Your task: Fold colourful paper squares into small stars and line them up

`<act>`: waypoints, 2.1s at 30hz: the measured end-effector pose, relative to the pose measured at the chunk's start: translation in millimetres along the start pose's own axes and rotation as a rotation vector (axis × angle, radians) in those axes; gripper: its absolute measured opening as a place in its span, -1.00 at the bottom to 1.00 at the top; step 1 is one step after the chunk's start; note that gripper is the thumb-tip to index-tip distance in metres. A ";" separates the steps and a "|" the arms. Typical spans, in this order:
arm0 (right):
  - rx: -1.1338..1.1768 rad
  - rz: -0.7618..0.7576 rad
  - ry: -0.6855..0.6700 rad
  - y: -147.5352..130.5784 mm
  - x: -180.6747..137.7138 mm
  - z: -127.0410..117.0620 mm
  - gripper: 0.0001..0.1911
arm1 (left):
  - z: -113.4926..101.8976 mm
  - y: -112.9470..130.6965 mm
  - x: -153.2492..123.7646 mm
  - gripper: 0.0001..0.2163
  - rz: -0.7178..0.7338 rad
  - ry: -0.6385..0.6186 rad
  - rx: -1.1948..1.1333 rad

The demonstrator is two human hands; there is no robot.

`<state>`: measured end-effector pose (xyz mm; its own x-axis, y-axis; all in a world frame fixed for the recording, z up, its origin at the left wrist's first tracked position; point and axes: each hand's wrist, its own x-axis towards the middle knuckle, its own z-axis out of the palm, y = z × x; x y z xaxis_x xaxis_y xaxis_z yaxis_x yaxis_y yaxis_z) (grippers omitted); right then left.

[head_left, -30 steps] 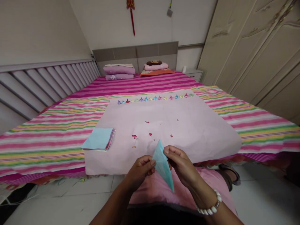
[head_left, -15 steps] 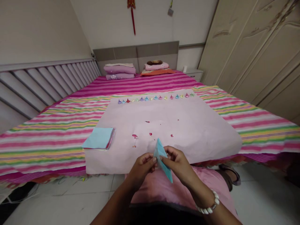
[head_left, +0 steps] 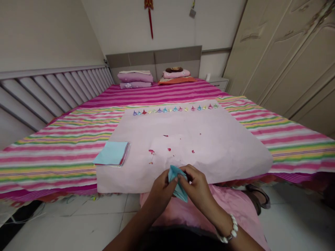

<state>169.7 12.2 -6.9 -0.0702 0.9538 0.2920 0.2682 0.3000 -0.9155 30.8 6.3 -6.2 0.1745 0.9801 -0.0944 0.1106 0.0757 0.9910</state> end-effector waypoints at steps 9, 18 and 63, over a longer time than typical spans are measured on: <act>0.345 0.174 0.053 13.6 2.9 -2.8 -0.76 | -5.0 2.7 4.6 -0.57 -0.147 -0.008 -0.288; 0.603 0.364 -0.011 7.7 2.0 -13.6 -0.77 | -18.8 12.3 -0.3 -0.57 -0.152 -0.051 -0.289; 0.627 0.405 -0.046 7.1 1.9 -7.9 -0.79 | -18.6 6.0 8.1 -0.56 0.097 0.023 -0.240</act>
<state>179.0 16.0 -10.7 -0.1264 0.9868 -0.1011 -0.3151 -0.1365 -0.9392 14.6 18.1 0.7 0.1505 0.9886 0.0017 -0.1417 0.0199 0.9897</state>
